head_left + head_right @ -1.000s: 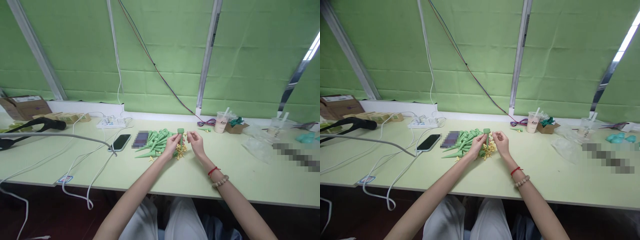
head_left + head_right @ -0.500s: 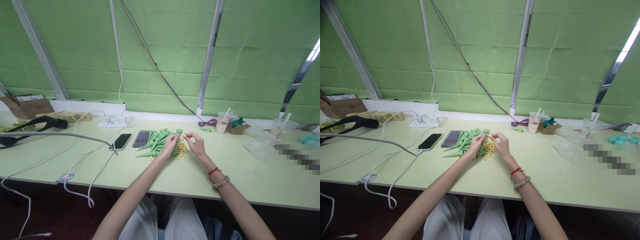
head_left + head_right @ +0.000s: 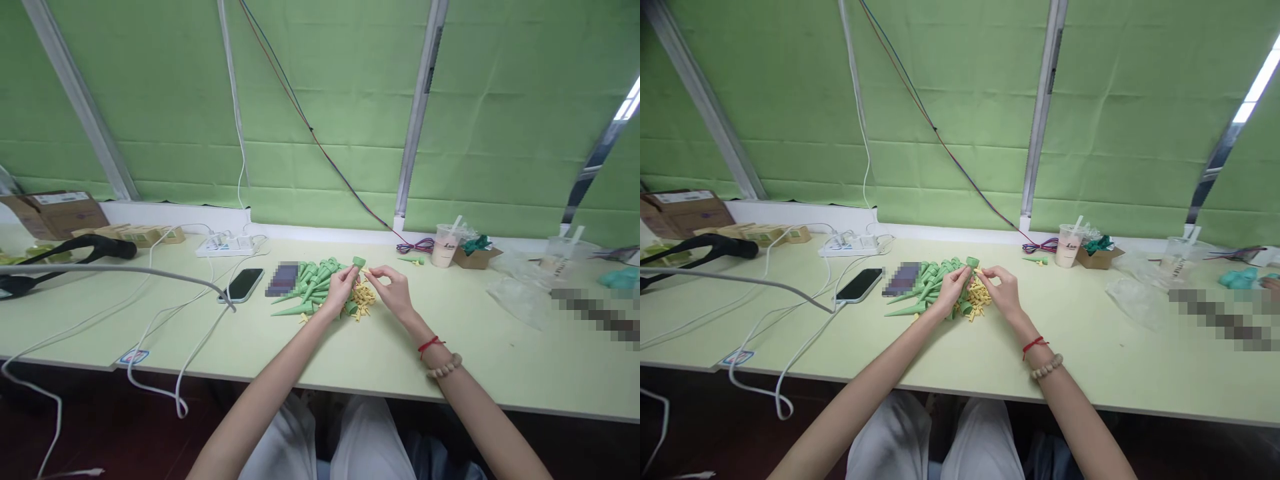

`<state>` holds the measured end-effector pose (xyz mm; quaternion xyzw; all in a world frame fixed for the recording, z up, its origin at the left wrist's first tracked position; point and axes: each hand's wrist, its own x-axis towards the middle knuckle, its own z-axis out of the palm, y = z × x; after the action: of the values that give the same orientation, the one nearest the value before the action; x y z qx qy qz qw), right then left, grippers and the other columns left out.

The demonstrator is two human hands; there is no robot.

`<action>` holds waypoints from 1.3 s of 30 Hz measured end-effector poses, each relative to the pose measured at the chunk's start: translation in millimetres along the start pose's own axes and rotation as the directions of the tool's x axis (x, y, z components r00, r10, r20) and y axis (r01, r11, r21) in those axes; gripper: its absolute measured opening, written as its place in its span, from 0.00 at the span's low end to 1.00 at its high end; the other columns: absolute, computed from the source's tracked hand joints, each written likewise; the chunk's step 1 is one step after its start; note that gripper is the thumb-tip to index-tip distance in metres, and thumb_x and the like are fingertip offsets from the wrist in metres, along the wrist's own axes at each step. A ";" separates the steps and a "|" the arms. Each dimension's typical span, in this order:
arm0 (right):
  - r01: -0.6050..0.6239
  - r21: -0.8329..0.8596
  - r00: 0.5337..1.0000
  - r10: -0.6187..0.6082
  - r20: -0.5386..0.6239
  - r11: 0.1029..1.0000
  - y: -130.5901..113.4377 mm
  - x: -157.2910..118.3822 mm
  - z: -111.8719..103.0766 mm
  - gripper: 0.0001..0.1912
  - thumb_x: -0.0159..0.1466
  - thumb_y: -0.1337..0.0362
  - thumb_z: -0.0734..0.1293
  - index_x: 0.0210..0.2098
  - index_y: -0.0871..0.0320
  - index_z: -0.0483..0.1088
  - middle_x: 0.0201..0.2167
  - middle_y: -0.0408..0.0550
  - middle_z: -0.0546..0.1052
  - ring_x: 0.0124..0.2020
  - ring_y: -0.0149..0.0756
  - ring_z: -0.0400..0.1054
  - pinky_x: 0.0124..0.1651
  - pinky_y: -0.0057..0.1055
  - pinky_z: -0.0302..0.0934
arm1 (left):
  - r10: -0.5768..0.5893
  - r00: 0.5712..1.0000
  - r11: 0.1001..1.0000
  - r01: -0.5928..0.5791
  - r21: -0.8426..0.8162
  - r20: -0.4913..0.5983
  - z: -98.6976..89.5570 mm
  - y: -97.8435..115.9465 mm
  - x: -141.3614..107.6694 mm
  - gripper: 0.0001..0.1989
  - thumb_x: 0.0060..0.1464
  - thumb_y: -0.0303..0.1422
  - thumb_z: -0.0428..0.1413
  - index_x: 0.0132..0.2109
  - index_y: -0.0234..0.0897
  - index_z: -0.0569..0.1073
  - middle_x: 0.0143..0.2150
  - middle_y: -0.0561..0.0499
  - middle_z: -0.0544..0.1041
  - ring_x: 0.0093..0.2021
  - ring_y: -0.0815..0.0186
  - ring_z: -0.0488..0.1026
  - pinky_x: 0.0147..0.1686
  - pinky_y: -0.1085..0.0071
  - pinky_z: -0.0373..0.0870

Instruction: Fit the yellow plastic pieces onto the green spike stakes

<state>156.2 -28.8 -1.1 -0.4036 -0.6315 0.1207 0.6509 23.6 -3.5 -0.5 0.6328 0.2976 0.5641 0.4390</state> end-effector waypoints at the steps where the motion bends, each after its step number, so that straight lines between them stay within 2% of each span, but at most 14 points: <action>1: 0.031 -0.030 0.999 -0.031 -0.011 0.999 -2.2 -0.8 -0.1 0.10 0.53 0.57 0.69 0.26 0.59 0.73 0.29 0.50 0.77 0.30 0.36 0.70 0.39 0.35 0.66 | -0.014 1.000 1.000 0.014 -0.011 -0.001 0.2 -0.3 0.1 0.19 0.48 0.47 0.52 0.23 0.34 0.66 0.21 0.54 0.65 0.21 0.73 0.58 0.25 0.74 0.55; 3: 0.018 -0.015 1.000 -0.019 -0.016 1.000 -5.0 -1.7 0.5 0.11 0.51 0.58 0.69 0.30 0.59 0.73 0.29 0.49 0.76 0.30 0.35 0.70 0.39 0.35 0.66 | -0.049 0.999 0.998 0.049 -0.051 -0.003 0.8 -0.9 0.1 0.21 0.48 0.48 0.51 0.22 0.34 0.65 0.20 0.54 0.64 0.21 0.73 0.57 0.25 0.74 0.55; 7: -0.104 0.126 0.994 0.099 0.050 0.987 -5.8 -1.7 4.2 0.21 0.47 0.59 0.72 0.38 0.61 0.72 0.29 0.49 0.77 0.29 0.35 0.71 0.37 0.35 0.67 | -0.119 0.993 0.985 0.120 -0.125 0.009 1.7 -1.5 0.0 0.22 0.47 0.50 0.51 0.22 0.34 0.65 0.15 0.56 0.59 0.20 0.72 0.57 0.24 0.73 0.55; 10: -0.188 0.208 0.982 0.178 0.068 0.960 -5.1 -0.9 7.4 0.18 0.48 0.58 0.72 0.36 0.61 0.73 0.30 0.50 0.77 0.30 0.36 0.72 0.38 0.35 0.68 | -0.084 0.996 0.989 0.083 -0.123 0.002 1.0 1.2 0.4 0.22 0.47 0.49 0.52 0.21 0.34 0.65 0.17 0.55 0.61 0.20 0.73 0.57 0.25 0.74 0.56; 13: -0.240 0.261 0.970 0.240 0.031 0.935 -3.8 0.2 8.5 0.15 0.49 0.57 0.71 0.32 0.62 0.73 0.30 0.51 0.78 0.31 0.37 0.72 0.39 0.36 0.68 | -0.012 1.000 0.995 0.014 -0.102 0.014 0.2 6.4 0.5 0.20 0.47 0.47 0.53 0.23 0.33 0.67 0.22 0.53 0.65 0.22 0.73 0.59 0.25 0.74 0.56; 17: -0.150 0.170 0.989 0.147 0.030 0.974 -3.7 0.2 7.2 0.12 0.51 0.57 0.69 0.29 0.61 0.73 0.31 0.51 0.78 0.31 0.37 0.72 0.39 0.35 0.67 | 0.023 1.000 0.997 -0.022 -0.070 0.013 1.1 11.9 -0.7 0.18 0.46 0.45 0.55 0.23 0.33 0.64 0.20 0.56 0.61 0.22 0.74 0.56 0.23 0.75 0.53; 22: -0.090 0.082 0.994 0.085 0.061 0.993 -8.8 -2.8 7.6 0.11 0.54 0.57 0.67 0.29 0.60 0.73 0.29 0.50 0.77 0.30 0.36 0.71 0.36 0.33 0.66 | -0.041 0.999 0.997 0.041 -0.059 0.003 1.2 11.1 -1.0 0.20 0.45 0.46 0.56 0.21 0.35 0.59 0.17 0.59 0.54 0.19 0.76 0.50 0.21 0.75 0.47; 28: 0.086 -0.075 0.996 -0.084 0.038 0.993 -10.3 -4.0 7.6 0.09 0.57 0.59 0.65 0.27 0.59 0.71 0.26 0.47 0.75 0.28 0.34 0.68 0.34 0.32 0.65 | -0.129 0.992 0.990 0.129 -0.048 -0.007 -0.4 11.3 -2.5 0.22 0.43 0.47 0.56 0.19 0.35 0.58 0.16 0.59 0.53 0.18 0.76 0.48 0.21 0.74 0.44; 30: 0.152 -0.087 0.988 -0.148 0.051 0.984 -8.6 -3.9 6.7 0.09 0.57 0.60 0.65 0.26 0.58 0.70 0.26 0.47 0.75 0.29 0.35 0.69 0.35 0.33 0.65 | -0.143 0.990 0.989 0.142 -0.048 -0.019 0.1 12.3 -3.1 0.22 0.42 0.47 0.57 0.19 0.35 0.58 0.16 0.59 0.53 0.18 0.76 0.48 0.21 0.74 0.44; 32: 0.166 -0.077 0.985 -0.161 0.063 0.983 -6.6 -3.4 6.1 0.09 0.57 0.59 0.65 0.25 0.58 0.70 0.26 0.48 0.75 0.30 0.35 0.69 0.36 0.33 0.65 | -0.131 0.991 0.990 0.130 -0.048 -0.030 0.7 13.2 -3.2 0.22 0.41 0.47 0.58 0.19 0.35 0.59 0.16 0.59 0.53 0.18 0.76 0.48 0.21 0.74 0.44; 33: 0.132 -0.057 0.990 -0.128 0.062 0.990 -5.5 -2.9 6.0 0.09 0.56 0.58 0.66 0.26 0.58 0.71 0.27 0.48 0.75 0.31 0.36 0.70 0.37 0.34 0.65 | -0.120 0.992 0.992 0.118 -0.049 -0.036 1.0 13.7 -3.0 0.22 0.41 0.47 0.58 0.19 0.34 0.60 0.16 0.59 0.53 0.18 0.76 0.48 0.21 0.74 0.45; 35: -0.015 0.032 0.997 0.013 0.075 0.999 -3.1 -1.3 6.1 0.11 0.54 0.56 0.67 0.29 0.58 0.72 0.30 0.49 0.76 0.31 0.36 0.71 0.37 0.34 0.66 | -0.096 0.994 0.994 0.093 -0.053 -0.049 1.1 14.5 -2.2 0.20 0.41 0.46 0.58 0.20 0.34 0.62 0.16 0.59 0.54 0.19 0.76 0.50 0.21 0.75 0.46; 37: -0.184 0.150 0.977 0.164 0.136 0.971 -0.5 0.6 6.2 0.15 0.52 0.53 0.68 0.31 0.59 0.73 0.30 0.50 0.77 0.30 0.37 0.72 0.37 0.35 0.67 | -0.073 0.995 0.997 0.071 -0.044 -0.062 1.0 14.7 -1.0 0.19 0.42 0.45 0.58 0.21 0.34 0.64 0.16 0.59 0.56 0.19 0.75 0.52 0.22 0.75 0.48; 39: -0.275 0.227 0.953 0.233 0.195 0.934 1.7 2.1 6.0 0.17 0.51 0.52 0.68 0.30 0.60 0.74 0.28 0.50 0.78 0.30 0.38 0.73 0.37 0.36 0.68 | -0.046 0.997 0.999 0.045 -0.020 -0.068 0.7 14.1 0.0 0.17 0.42 0.44 0.58 0.21 0.33 0.66 0.16 0.58 0.57 0.20 0.74 0.54 0.23 0.75 0.51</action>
<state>151.7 -24.1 -1.5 -0.3849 -0.6052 0.3159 0.6211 22.6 -9.9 12.0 0.6021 0.3216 0.5779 0.4473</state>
